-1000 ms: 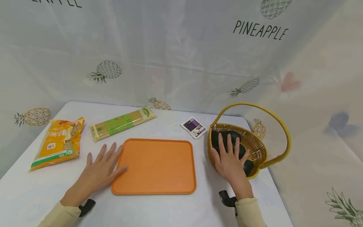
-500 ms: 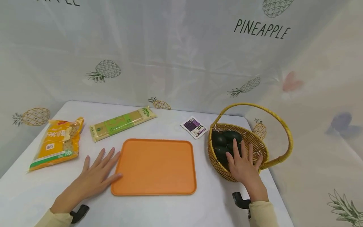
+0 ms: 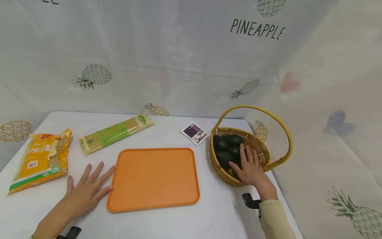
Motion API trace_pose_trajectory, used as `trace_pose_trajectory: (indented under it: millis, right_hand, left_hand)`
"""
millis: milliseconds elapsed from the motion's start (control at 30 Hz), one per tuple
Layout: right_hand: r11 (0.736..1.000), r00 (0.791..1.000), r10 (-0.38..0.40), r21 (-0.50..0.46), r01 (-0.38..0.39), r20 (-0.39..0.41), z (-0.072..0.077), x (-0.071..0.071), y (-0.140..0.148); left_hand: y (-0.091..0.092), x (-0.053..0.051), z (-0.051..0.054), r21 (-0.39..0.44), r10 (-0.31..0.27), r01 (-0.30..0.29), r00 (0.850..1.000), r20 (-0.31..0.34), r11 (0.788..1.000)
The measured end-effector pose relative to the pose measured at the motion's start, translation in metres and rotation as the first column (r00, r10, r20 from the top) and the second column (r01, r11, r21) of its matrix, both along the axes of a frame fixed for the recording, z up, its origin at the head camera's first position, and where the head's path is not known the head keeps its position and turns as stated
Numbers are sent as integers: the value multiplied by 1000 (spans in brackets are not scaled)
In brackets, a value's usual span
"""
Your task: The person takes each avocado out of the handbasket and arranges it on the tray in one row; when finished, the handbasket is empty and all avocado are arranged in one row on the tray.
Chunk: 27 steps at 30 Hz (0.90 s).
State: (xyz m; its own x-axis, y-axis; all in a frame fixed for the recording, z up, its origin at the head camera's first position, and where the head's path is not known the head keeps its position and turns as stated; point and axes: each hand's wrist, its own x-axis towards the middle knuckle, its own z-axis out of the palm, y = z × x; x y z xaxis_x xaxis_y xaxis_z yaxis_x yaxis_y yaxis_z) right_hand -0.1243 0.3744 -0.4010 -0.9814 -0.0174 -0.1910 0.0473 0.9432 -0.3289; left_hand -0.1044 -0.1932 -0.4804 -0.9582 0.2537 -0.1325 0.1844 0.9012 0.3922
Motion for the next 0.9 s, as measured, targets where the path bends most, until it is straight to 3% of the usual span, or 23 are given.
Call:
trace_pose_trajectory:
  millis: [200,433,600,767,900]
  right_hand:
    - [1000,999,-23,-21,24,43,7,-5,2]
    - [999,998,-49,-24,49,-25,2,-13,5]
    - [998,997,-69,-1,69,-37,9,-26,2]
    - [990,991,-129,58,126,44,18,-39,-3]
    - [986,987,-133,113,122,93,22,-47,-6]
  left_hand:
    - [1,-2,3,11,9,-10,999,38,1000]
    - [-2,-2,0,16,16,-17,997,73,1000]
    - [-5,-3,-1,21,20,-22,996,92,1000]
    - [-5,-3,-3,44,15,-21,992,129,999]
    - [-3,-5,-3,57,5,-12,991,137,998]
